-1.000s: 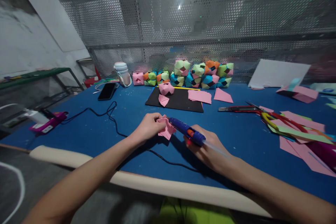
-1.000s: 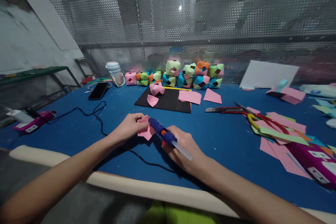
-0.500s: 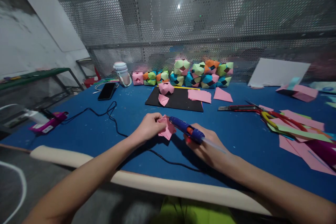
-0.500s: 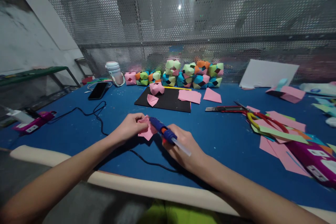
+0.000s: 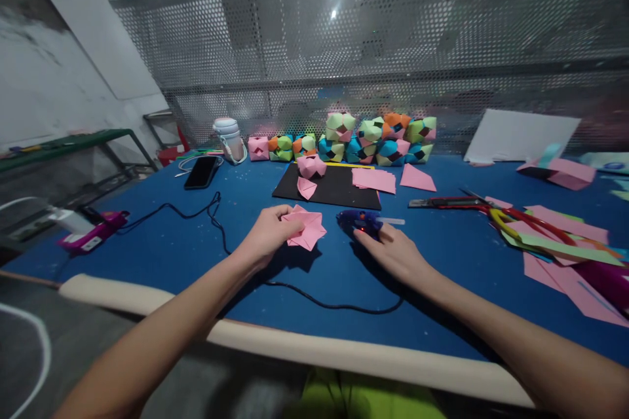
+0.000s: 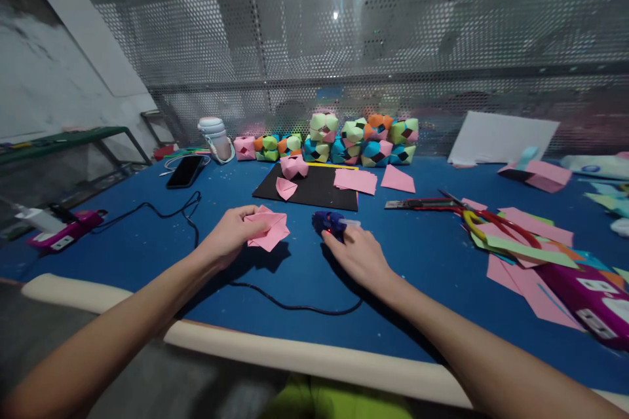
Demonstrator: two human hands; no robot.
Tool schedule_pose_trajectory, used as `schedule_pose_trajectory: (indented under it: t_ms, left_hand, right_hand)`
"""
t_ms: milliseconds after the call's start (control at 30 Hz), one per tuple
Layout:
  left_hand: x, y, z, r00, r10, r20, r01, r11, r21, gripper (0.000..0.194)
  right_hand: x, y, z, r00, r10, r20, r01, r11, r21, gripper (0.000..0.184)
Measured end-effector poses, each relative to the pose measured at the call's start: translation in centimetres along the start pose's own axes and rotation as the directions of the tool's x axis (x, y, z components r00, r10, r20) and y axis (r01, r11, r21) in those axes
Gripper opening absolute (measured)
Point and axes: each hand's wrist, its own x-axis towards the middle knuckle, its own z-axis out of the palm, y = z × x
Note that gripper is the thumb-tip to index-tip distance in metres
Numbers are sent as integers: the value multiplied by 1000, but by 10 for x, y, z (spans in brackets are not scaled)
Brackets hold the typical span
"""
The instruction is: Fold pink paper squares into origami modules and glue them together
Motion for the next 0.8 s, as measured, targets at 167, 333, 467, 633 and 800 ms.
schedule_pose_trajectory:
  t_ms: [167, 333, 467, 633, 800]
  left_hand:
    - [-3, 3, 1, 999, -45, 15, 46, 998, -45, 18]
    - [-7, 4, 4, 996, -73, 44, 73, 997, -13, 18]
    - [-14, 7, 12, 993, -50, 103, 43, 997, 65, 11]
    - [-23, 8, 22, 985, 8, 174, -35, 987, 154, 9]
    - [-26, 5, 27, 969, 18, 247, -64, 981, 182, 11]
  right_hand:
    - [5, 6, -21, 985, -126, 115, 152, 957, -246, 40]
    - [-7, 4, -81, 979, -73, 191, 123, 956, -267, 36]
    - [-24, -27, -91, 945, -308, -114, 321, 938, 128, 21]
    - [-25, -56, -43, 930, -355, -99, 368, 893, 261, 8]
    - [-25, -53, -17, 966, -255, 29, 222, 888, 402, 6]
